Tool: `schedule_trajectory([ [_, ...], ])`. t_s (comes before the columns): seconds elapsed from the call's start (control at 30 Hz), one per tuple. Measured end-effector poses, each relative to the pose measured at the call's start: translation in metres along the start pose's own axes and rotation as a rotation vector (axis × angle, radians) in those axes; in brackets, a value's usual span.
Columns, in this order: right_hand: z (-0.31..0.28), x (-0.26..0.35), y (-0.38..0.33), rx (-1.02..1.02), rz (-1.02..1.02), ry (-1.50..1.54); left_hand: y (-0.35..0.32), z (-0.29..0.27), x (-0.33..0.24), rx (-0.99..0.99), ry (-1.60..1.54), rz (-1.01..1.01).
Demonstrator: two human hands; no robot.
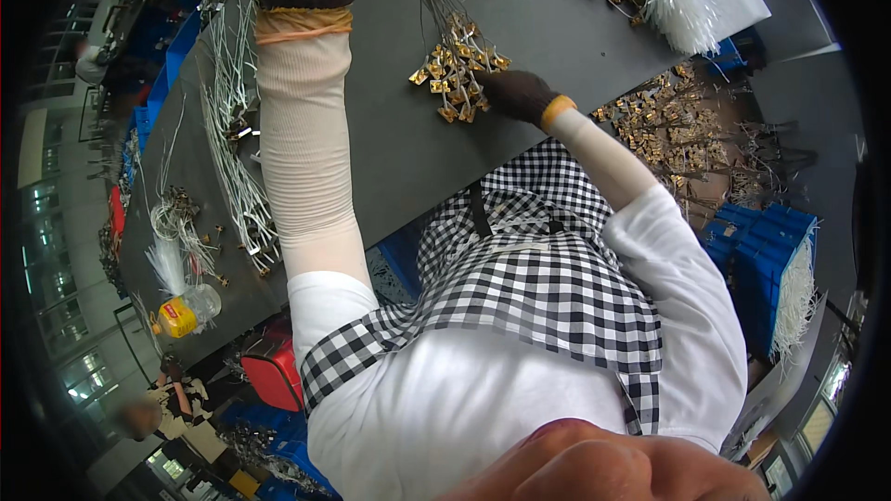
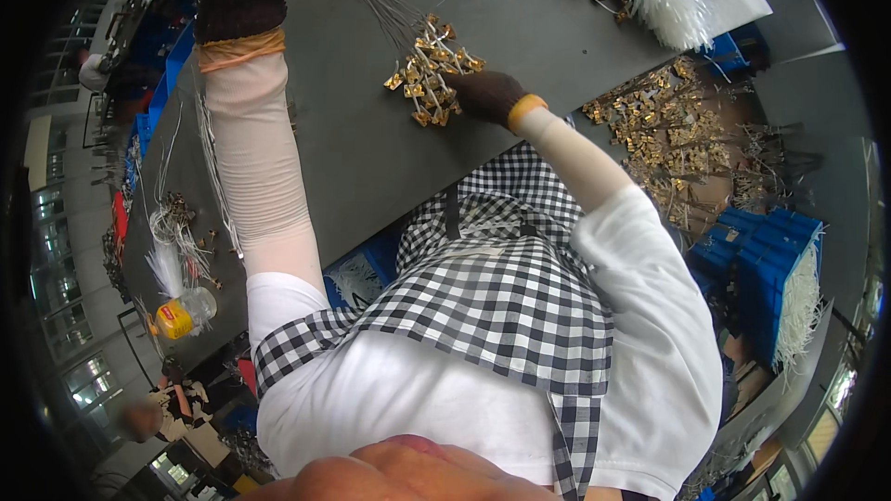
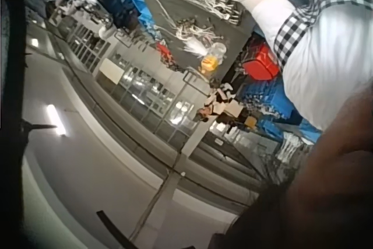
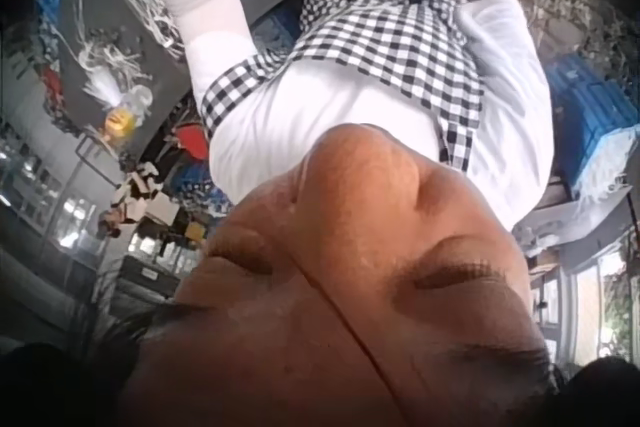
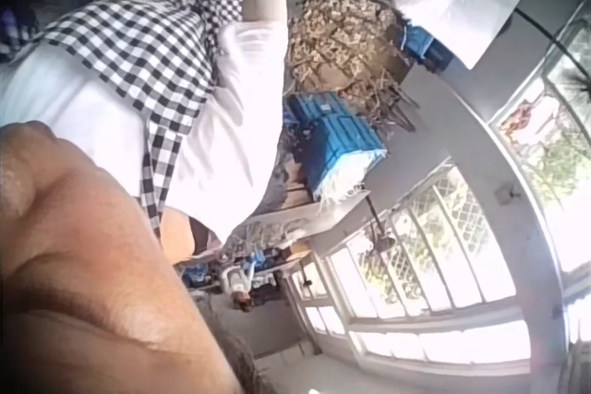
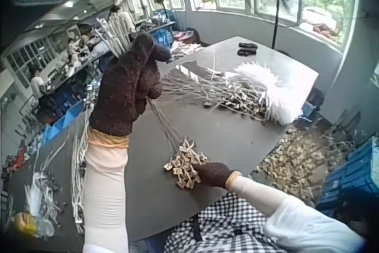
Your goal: Organizing and sorting bundles of electronic wires with connectors on a workbench.
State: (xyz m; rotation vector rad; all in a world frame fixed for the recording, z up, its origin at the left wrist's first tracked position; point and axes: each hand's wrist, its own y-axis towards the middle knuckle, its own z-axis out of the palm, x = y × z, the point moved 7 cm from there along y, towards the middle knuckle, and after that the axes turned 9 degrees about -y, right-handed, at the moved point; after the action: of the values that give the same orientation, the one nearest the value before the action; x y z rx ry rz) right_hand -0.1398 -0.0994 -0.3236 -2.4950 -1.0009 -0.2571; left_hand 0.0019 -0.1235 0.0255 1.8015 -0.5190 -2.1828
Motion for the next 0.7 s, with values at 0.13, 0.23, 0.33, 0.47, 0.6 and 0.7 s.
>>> schedule_trajectory([
  [0.13, 0.006, -0.016, -0.014, -0.193, 0.05, 0.095, 0.0, -0.001, -0.003, -0.001, -0.018, 0.057],
  [0.23, 0.006, -0.007, -0.012, -0.123, 0.092, 0.017, -0.005, 0.004, -0.006, -0.037, -0.002, -0.019],
  [0.33, 0.004, 0.001, -0.005, -0.016, 0.146, -0.074, -0.007, 0.016, -0.008, 0.006, 0.096, -0.002],
  [0.47, 0.009, 0.002, -0.008, 0.028, 0.049, -0.021, -0.003, 0.008, -0.002, -0.015, 0.008, -0.066],
  [0.6, 0.013, -0.038, -0.021, -0.313, 0.015, 0.096, 0.001, 0.003, 0.0, 0.079, -0.081, -0.051],
  [0.7, -0.03, -0.042, -0.02, -0.426, 0.251, 0.296, 0.0, -0.001, 0.002, 0.029, -0.057, -0.035],
])
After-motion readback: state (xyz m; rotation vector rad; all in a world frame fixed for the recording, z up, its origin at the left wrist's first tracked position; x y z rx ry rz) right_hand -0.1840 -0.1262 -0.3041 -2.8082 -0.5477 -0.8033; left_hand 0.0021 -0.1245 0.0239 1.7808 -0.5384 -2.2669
